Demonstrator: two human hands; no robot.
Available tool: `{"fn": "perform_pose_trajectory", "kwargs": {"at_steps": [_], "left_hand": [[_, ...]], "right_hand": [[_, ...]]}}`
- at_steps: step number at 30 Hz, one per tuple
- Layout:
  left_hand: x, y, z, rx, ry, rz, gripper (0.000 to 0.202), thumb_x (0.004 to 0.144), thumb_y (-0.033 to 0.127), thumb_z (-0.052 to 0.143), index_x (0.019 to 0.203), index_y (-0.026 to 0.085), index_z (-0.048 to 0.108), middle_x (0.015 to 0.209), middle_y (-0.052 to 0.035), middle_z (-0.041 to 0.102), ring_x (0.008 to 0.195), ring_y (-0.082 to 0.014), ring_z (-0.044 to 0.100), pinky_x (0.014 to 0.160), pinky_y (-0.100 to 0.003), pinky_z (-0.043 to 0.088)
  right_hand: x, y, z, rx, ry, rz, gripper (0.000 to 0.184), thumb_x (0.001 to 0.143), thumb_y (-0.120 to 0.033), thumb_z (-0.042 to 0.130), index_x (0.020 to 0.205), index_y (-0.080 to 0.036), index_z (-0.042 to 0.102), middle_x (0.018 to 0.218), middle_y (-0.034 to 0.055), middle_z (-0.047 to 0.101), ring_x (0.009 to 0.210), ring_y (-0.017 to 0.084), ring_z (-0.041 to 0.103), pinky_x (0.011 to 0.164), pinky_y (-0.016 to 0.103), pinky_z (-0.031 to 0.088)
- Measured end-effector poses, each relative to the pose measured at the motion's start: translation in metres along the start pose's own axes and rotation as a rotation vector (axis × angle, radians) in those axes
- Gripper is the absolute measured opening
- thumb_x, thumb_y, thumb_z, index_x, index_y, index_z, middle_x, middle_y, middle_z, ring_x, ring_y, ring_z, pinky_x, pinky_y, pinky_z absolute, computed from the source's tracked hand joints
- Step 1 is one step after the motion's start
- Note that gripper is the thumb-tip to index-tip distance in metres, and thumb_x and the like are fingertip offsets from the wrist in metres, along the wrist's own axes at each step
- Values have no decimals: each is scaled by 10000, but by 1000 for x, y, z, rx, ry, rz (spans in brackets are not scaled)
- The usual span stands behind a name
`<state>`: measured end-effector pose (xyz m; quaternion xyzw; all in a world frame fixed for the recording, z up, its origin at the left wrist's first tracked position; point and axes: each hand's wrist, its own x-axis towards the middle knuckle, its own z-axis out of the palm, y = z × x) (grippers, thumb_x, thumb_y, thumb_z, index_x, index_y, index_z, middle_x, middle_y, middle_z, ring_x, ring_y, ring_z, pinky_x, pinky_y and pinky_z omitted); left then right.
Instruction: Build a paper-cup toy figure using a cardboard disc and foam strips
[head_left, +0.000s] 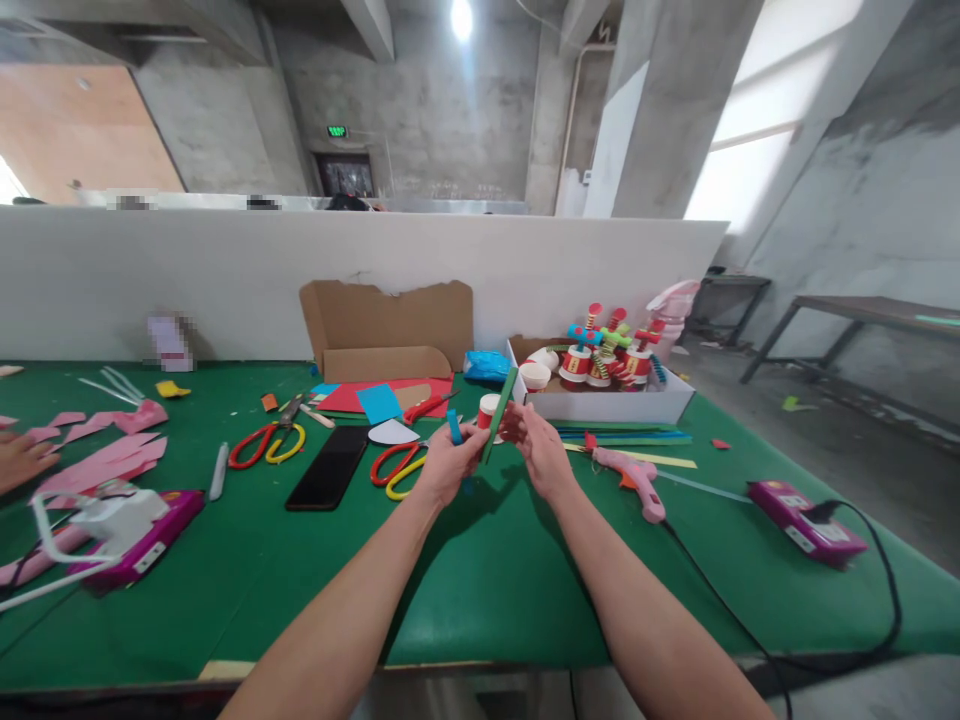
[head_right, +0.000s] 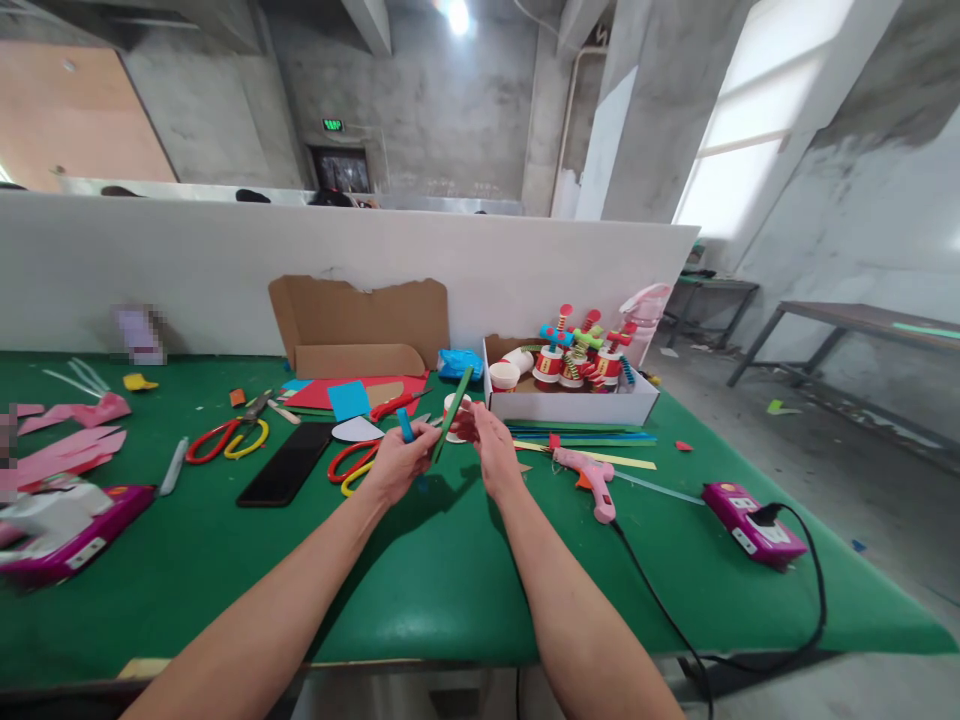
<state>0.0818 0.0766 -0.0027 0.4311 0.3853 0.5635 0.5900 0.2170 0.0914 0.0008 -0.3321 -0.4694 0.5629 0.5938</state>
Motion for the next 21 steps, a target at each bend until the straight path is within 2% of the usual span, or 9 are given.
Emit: {"fn": "perform_pose_trajectory", "kwargs": {"at_steps": [4,6,8,12,15,18,21], "left_hand": [[-6,-5,8,168,-81,-82,444,543,487,793,578,151,504,414,82,403,332,-14,301,352,-168,151],[-9,-2,9,193,-167,-171,425,579,484,777,626,156,511,442,76,437,326,-8,286,346,-164,128],[-10,4,7,164,-199,-225,409,617,490,755,708,165,524,493,71,474,322,1,266,342,-157,109],[-6,18,-5,63,-77,-103,425,612,478,763,789,167,535,548,70,493,337,6,275,340,-143,136],[-3,21,-12,66,-50,-67,469,556,445,802,846,148,583,519,77,473,340,3,273,338,-148,147],[-1,19,-15,145,-54,-107,458,517,437,825,775,122,615,459,80,434,345,-5,296,341,-152,155],[1,17,-17,137,-33,-104,445,494,456,832,672,119,603,432,70,420,358,-19,333,344,-153,138]], "right_hand": [[6,-4,-6,77,48,-60,466,647,-574,702,929,-206,651,773,20,695,678,164,624,665,305,498],[5,-7,-10,32,58,-57,411,656,-547,702,856,-192,650,676,0,665,593,133,594,591,269,478],[2,-10,-12,-52,8,-19,376,698,-535,663,823,-180,648,595,-21,623,505,102,548,526,242,445],[-7,-9,-6,-334,-190,39,284,772,-448,606,789,-167,641,547,-37,595,445,79,528,496,220,428],[-13,2,5,-430,-282,129,236,791,-397,591,737,-167,601,532,-30,601,443,94,558,487,222,450],[-18,11,13,-382,-321,228,243,786,-395,608,707,-170,558,519,-28,600,431,100,564,461,219,462],[-20,12,15,-177,-331,332,312,819,-463,568,737,-162,563,553,-3,626,454,105,582,469,222,481]]}}
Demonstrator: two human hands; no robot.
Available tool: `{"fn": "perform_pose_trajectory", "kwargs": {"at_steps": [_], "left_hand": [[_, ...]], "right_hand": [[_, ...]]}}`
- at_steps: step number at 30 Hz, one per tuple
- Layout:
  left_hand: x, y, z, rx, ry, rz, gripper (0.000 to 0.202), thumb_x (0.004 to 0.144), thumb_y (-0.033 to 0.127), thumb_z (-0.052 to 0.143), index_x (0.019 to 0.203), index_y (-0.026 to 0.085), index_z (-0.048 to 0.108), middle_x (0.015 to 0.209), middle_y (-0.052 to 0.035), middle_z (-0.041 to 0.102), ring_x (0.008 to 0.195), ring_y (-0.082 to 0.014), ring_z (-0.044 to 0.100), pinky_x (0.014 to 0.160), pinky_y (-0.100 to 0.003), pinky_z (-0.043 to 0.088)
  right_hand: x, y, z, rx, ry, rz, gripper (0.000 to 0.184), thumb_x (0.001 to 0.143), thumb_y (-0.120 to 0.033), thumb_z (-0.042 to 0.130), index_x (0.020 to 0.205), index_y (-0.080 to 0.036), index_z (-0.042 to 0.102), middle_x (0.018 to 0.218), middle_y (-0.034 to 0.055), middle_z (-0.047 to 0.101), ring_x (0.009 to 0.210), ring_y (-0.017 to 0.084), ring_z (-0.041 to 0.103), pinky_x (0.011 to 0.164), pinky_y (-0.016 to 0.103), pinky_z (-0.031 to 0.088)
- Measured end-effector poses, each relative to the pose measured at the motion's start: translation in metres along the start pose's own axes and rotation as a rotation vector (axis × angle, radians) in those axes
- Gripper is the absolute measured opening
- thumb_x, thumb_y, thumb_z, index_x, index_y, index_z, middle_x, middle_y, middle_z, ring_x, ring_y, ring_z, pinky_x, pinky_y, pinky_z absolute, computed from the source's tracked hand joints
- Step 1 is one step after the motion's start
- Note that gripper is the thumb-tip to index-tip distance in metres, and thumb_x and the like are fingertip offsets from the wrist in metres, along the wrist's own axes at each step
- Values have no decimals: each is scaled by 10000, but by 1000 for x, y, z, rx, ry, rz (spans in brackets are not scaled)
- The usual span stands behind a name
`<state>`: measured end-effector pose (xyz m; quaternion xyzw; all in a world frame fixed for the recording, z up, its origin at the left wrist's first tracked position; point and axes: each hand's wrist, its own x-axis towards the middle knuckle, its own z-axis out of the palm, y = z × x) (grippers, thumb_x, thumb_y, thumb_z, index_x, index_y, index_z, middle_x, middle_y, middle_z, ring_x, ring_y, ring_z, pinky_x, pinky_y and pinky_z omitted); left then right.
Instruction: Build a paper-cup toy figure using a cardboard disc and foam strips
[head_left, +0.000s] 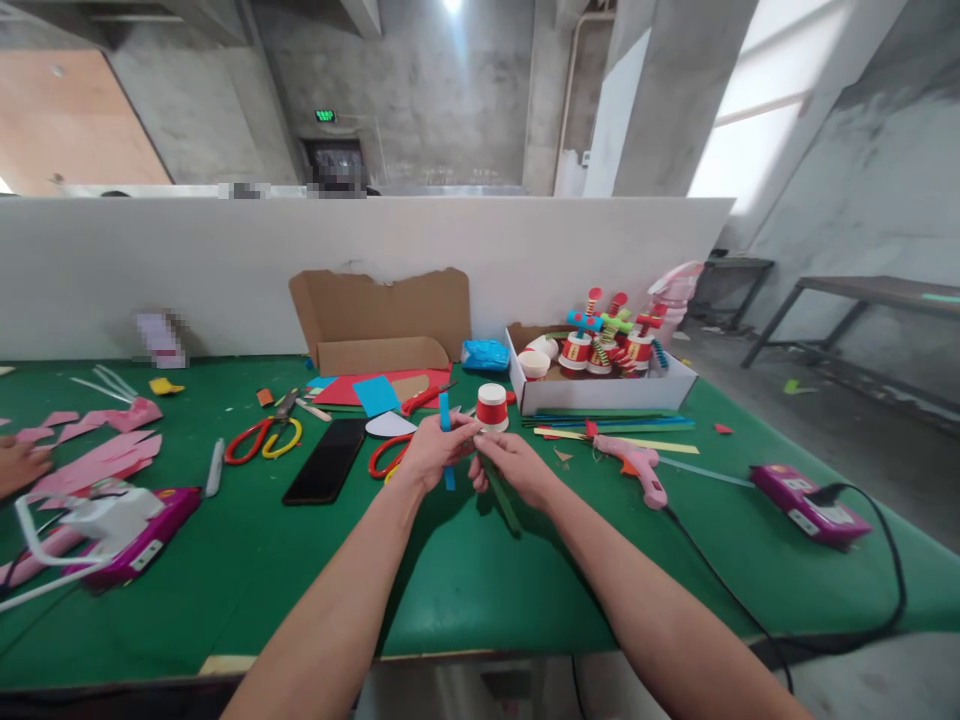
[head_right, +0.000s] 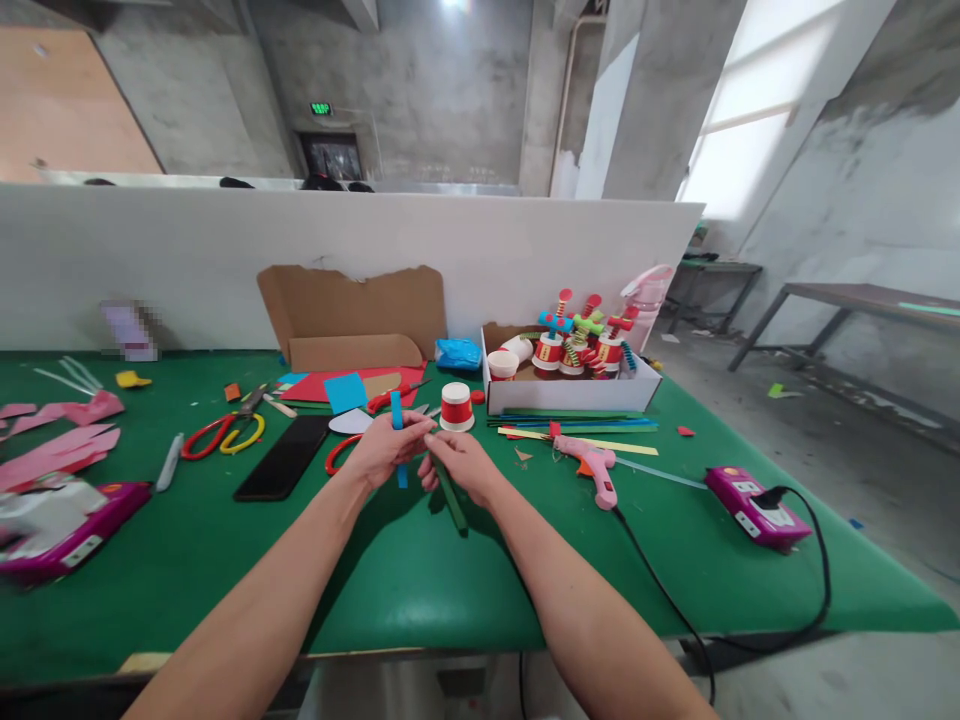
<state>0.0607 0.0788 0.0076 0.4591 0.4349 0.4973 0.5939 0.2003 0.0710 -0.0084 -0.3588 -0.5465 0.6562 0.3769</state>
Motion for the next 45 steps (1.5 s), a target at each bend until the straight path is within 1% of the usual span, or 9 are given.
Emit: {"fn": "perform_pose_trajectory", "kwargs": {"at_steps": [3,7,13,20,27,32,36,41,45], "left_hand": [[2,-1,-3,-89,-15,27,455,505,470,827,713,118,629,398,94,349,348,-16,290,344,-154,133],[4,-3,-6,-161,-49,61,439,553,456,816,763,114,638,399,112,306,345,-8,237,344,-152,155],[5,-6,-6,-193,-80,72,432,596,435,800,822,148,568,540,80,464,347,8,255,335,-140,143],[4,-7,-4,-144,-59,38,435,569,389,825,809,138,562,419,120,347,337,5,228,351,-137,164],[2,-4,1,-119,-54,32,461,533,417,833,764,145,542,429,114,369,322,1,262,338,-139,137],[1,-3,1,-160,-94,-9,424,603,405,782,839,176,514,568,77,484,356,-7,318,332,-126,161],[2,-4,-1,-169,-144,-16,383,600,342,786,813,172,517,580,74,471,373,-5,326,335,-119,164],[4,-8,-3,-138,-109,-7,411,639,469,748,669,153,488,506,75,433,333,5,269,322,-126,138],[2,-6,-4,-146,-204,-45,409,673,484,723,687,158,477,503,77,434,340,2,262,329,-119,152]], "right_hand": [[-3,-5,-2,221,-68,107,362,849,-497,525,806,-145,598,589,25,646,484,119,603,485,240,509],[-4,-7,-7,291,-117,127,277,791,-408,656,849,-138,627,607,17,653,499,108,606,489,220,517],[0,-2,-11,258,-54,9,279,743,-402,716,824,-152,623,623,4,660,499,89,602,504,211,525],[1,0,-12,224,-61,-13,369,662,-454,768,786,-153,594,637,9,667,509,89,607,522,216,526],[2,-1,-11,182,14,-112,399,634,-422,781,871,-185,565,680,-21,662,541,84,595,539,225,506],[3,-8,-18,65,100,-190,358,666,-432,735,861,-194,551,648,-49,640,450,49,494,425,175,387],[3,-11,-23,82,123,-185,373,652,-445,737,843,-195,536,636,-52,635,435,46,466,410,174,352],[4,-8,-22,121,103,-152,421,598,-460,775,814,-188,537,615,-45,628,465,56,488,440,183,380],[4,-10,-22,140,154,-184,394,642,-491,734,799,-189,534,649,-48,609,452,39,447,403,165,320]]}}
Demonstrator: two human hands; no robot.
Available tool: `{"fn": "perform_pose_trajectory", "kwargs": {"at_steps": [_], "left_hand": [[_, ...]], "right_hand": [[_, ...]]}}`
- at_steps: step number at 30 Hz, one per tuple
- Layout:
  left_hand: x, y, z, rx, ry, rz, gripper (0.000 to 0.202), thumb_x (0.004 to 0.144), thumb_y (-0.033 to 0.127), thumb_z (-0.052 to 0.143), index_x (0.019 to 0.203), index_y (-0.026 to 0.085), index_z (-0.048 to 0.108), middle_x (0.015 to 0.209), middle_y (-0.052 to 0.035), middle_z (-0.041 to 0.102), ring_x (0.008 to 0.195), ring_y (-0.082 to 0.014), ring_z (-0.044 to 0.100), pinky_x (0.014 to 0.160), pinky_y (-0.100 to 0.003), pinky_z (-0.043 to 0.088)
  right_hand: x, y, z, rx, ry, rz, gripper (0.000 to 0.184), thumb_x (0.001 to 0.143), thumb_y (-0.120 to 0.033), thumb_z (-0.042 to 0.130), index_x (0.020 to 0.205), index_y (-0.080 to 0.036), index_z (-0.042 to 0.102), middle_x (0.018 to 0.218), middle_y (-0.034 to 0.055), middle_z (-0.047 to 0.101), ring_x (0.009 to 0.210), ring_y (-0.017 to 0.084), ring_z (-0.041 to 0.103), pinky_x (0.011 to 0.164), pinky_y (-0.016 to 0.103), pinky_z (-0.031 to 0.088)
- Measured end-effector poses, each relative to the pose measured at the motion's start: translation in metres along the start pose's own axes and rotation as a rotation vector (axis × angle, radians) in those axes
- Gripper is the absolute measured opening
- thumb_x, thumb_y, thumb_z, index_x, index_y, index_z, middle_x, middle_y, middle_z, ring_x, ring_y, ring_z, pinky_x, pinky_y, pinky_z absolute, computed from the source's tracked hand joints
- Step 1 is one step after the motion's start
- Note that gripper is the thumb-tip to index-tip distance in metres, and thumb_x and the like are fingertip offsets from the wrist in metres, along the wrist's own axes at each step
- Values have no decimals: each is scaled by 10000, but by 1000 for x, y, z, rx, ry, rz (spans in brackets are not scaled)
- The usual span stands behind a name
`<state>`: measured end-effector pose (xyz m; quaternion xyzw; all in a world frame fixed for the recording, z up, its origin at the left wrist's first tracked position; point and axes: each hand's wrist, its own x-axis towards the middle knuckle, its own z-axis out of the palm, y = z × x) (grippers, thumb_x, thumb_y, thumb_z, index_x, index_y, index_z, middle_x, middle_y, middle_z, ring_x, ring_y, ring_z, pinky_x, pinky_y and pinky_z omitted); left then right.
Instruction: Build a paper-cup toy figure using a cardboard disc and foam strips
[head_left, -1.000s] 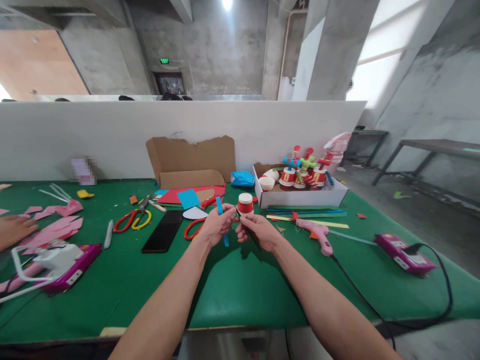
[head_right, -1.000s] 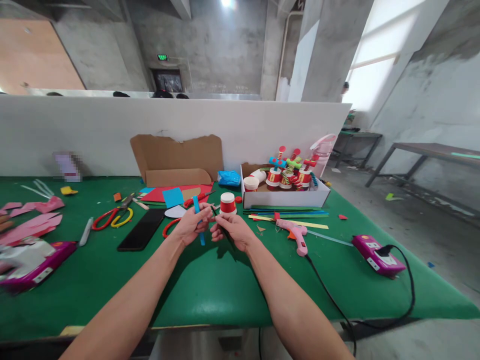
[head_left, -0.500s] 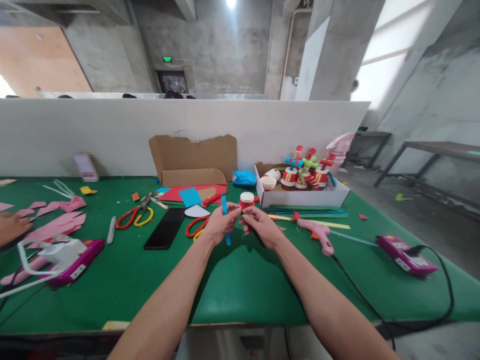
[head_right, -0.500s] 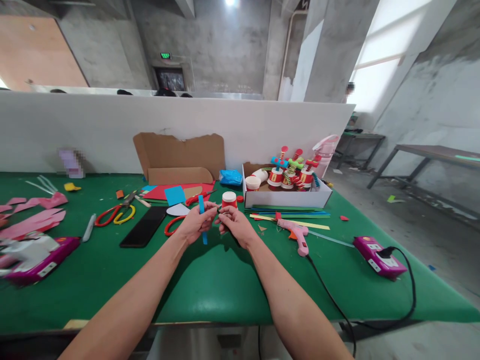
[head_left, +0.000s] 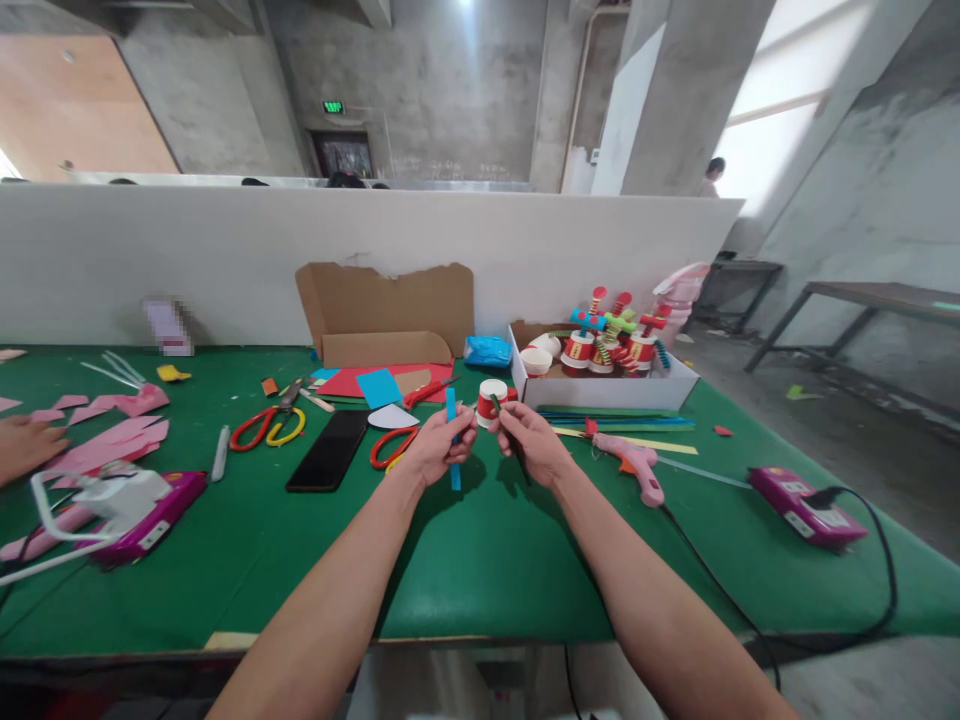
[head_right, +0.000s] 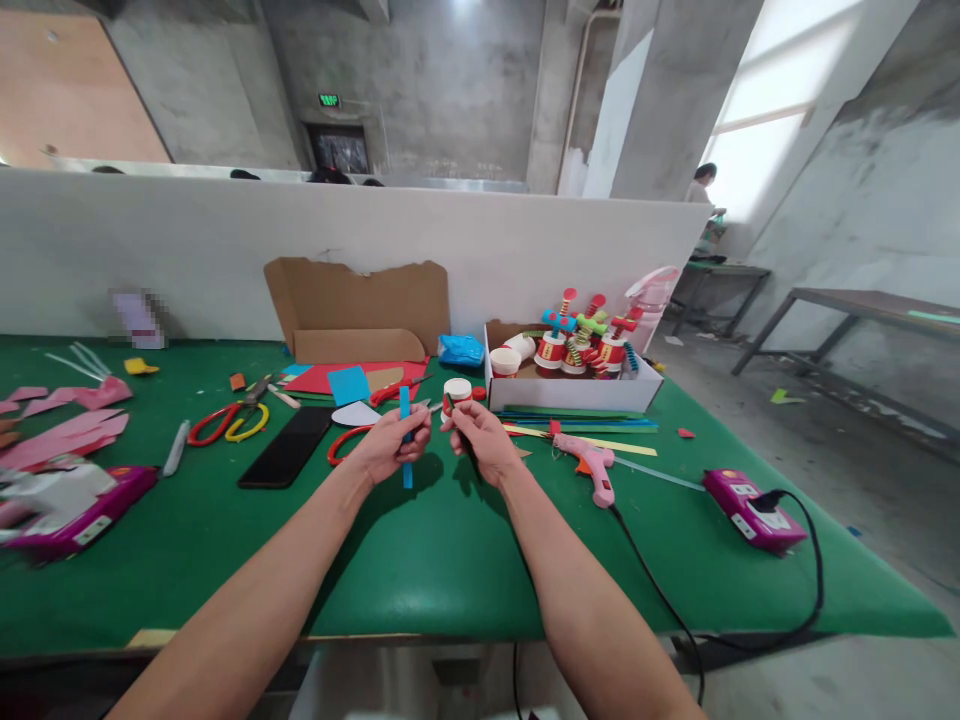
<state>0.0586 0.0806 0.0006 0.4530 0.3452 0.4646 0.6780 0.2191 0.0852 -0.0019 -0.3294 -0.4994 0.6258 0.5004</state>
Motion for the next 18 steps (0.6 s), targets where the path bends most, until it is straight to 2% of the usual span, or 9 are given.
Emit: {"fn": "perform_pose_trajectory", "kwargs": {"at_steps": [3,6,9,12,15,18], "left_hand": [[-3,2,2,-20,-70,-47,400,683,454,729,697,167,452,512,87,410,350,4,259,336,-110,152],[-5,2,4,-9,-91,-83,401,708,463,712,682,172,435,488,94,375,339,1,251,330,-114,141],[-3,-2,7,19,-71,-104,421,721,499,688,649,175,429,454,92,372,315,-4,244,318,-132,137],[-1,-7,9,67,-45,-118,452,694,522,704,614,177,422,428,85,386,297,-9,258,312,-147,134],[0,-11,11,82,-24,-110,456,651,530,734,627,171,454,429,81,411,299,-10,270,313,-145,137],[1,-12,11,57,-23,-115,453,647,536,733,640,161,479,446,73,430,311,-6,272,319,-138,147]], "right_hand": [[-1,-6,-2,-9,45,11,383,668,-510,705,807,-196,536,579,-88,515,382,14,296,355,159,172],[-3,-9,0,-63,63,30,389,645,-506,723,814,-192,566,505,-115,397,370,16,233,362,175,128],[-4,-6,5,-122,52,15,397,610,-487,749,829,-188,605,530,-98,435,383,24,257,373,193,158],[-4,0,8,-215,47,-50,345,605,-452,760,775,-190,614,561,-70,499,423,48,338,409,209,243],[-1,2,4,-344,74,-148,284,668,-446,707,652,-190,586,546,-47,512,488,83,414,470,226,314],[2,0,-3,-455,129,-239,297,730,-466,630,618,-196,576,544,-31,521,523,105,444,508,239,337]]}}
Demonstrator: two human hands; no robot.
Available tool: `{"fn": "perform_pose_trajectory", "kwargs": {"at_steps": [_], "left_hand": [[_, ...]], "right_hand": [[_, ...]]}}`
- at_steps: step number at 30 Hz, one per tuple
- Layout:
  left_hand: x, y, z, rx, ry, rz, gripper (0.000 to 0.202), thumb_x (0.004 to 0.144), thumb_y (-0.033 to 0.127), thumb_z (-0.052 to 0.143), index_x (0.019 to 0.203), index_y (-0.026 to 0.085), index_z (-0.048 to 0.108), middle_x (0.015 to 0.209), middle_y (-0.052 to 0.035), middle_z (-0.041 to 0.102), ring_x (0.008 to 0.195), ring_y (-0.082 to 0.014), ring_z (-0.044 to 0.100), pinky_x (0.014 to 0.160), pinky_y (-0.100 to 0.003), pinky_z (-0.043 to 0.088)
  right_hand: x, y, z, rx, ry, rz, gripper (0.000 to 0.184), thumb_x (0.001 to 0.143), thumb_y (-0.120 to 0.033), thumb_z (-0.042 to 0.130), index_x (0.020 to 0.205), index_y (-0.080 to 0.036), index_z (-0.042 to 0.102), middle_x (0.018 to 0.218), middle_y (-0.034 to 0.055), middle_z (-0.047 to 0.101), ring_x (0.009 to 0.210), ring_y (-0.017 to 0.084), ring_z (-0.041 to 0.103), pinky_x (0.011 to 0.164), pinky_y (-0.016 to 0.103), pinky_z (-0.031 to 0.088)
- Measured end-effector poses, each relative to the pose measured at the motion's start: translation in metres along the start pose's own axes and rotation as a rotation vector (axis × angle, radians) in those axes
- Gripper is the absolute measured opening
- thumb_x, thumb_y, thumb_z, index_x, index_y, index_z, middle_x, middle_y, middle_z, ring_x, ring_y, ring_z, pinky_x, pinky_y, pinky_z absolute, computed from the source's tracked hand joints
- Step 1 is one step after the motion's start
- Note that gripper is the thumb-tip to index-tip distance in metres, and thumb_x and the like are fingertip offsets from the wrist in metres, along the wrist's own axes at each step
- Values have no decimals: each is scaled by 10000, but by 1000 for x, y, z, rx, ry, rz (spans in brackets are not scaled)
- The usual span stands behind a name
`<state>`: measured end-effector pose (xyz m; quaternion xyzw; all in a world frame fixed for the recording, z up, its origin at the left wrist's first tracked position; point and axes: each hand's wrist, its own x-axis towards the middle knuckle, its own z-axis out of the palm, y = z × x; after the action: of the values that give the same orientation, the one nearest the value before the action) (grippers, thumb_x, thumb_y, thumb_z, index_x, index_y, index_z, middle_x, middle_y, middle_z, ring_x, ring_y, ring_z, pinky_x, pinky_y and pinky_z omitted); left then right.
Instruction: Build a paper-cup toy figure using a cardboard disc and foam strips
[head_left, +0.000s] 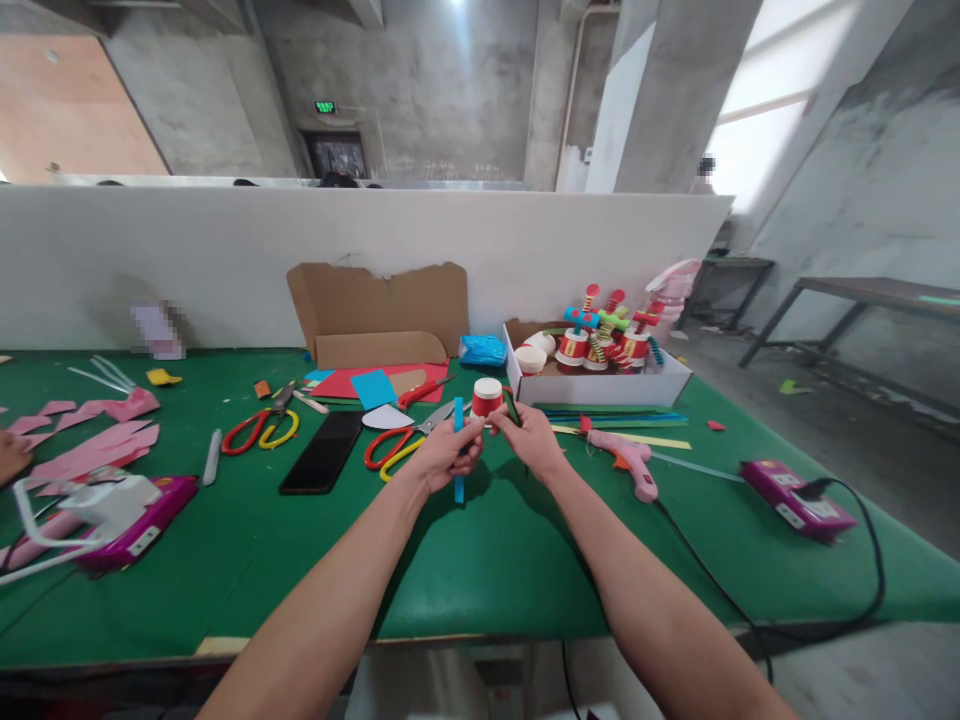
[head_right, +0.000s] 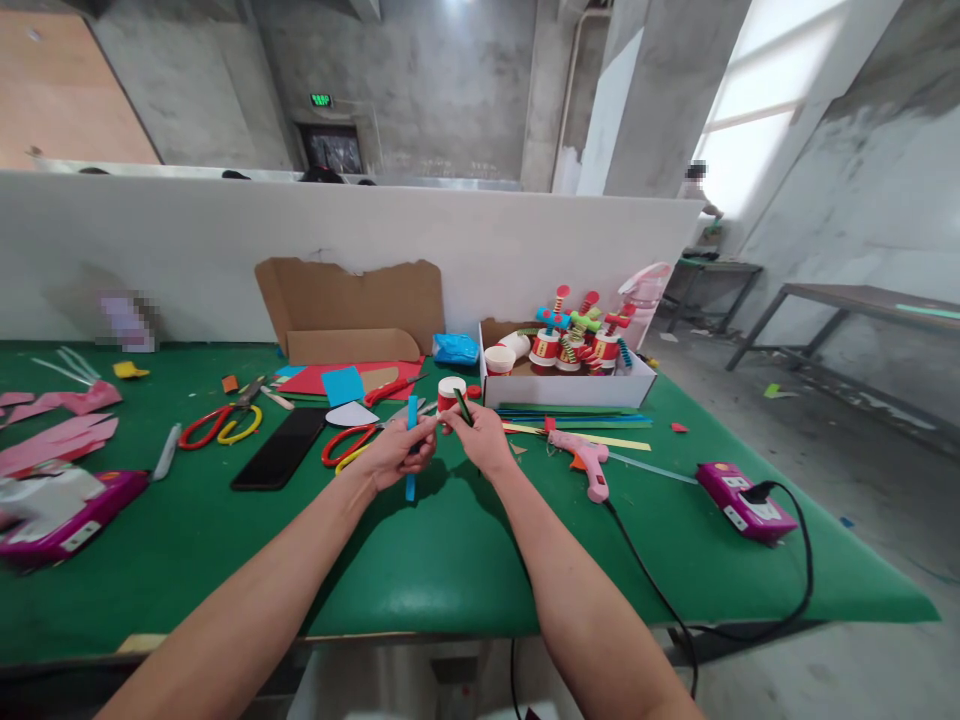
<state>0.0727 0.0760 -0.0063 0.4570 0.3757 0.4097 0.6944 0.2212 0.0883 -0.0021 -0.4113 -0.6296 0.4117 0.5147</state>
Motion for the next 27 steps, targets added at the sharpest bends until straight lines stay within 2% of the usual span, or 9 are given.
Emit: {"fn": "perform_pose_trajectory", "kwargs": {"at_steps": [3,6,10,12,14,17,21,24,27], "left_hand": [[0,1,1,14,19,10,457,660,538,720,622,162,463,452,67,438,312,-4,268,320,-139,160],[0,1,2,57,97,64,482,638,569,717,611,170,447,440,71,430,303,-6,250,315,-149,150],[2,-3,4,136,150,110,493,629,593,700,606,178,434,452,71,432,312,-14,252,325,-165,133],[5,-5,3,198,162,140,470,664,584,666,603,183,429,453,76,415,327,-27,268,338,-174,152],[7,-8,1,326,192,218,433,727,555,603,589,185,426,454,73,407,359,-46,304,367,-186,207],[8,-9,-2,636,274,411,376,799,453,529,559,180,435,488,48,455,457,-79,391,469,-209,312],[7,-10,-1,910,344,549,332,835,398,477,587,176,486,536,30,502,538,-102,420,544,-224,323],[5,-11,1,944,362,587,303,836,404,484,645,175,532,565,25,527,553,-105,429,552,-223,322],[5,-10,2,825,390,559,324,802,421,533,594,176,499,532,29,513,533,-98,444,547,-215,341]], "right_hand": [[3,1,-6,-16,93,15,351,760,-520,574,606,-207,536,507,-41,465,476,99,394,483,242,308],[3,0,-6,25,111,102,423,749,-569,567,546,-209,474,466,-46,415,435,88,335,455,243,273],[-1,-3,2,80,89,71,306,650,-480,689,707,-198,583,595,-35,541,493,87,383,495,235,319],[-3,-3,7,67,72,56,309,588,-421,740,747,-193,604,653,-27,581,531,92,408,525,237,345],[-4,-3,10,45,90,46,285,574,-404,744,674,-187,588,635,-22,576,548,101,419,547,246,358],[-4,-2,12,51,146,13,284,611,-430,703,585,-188,556,590,-14,555,565,117,441,575,262,371],[-5,1,16,64,199,-1,321,621,-460,701,556,-196,530,552,-21,524,570,121,449,575,261,373],[-4,4,19,208,230,131,361,608,-496,699,573,-204,490,506,-56,449,479,84,363,469,234,297],[-2,5,16,381,156,330,405,572,-538,705,609,-205,477,493,-75,436,388,44,246,389,218,160]]}}
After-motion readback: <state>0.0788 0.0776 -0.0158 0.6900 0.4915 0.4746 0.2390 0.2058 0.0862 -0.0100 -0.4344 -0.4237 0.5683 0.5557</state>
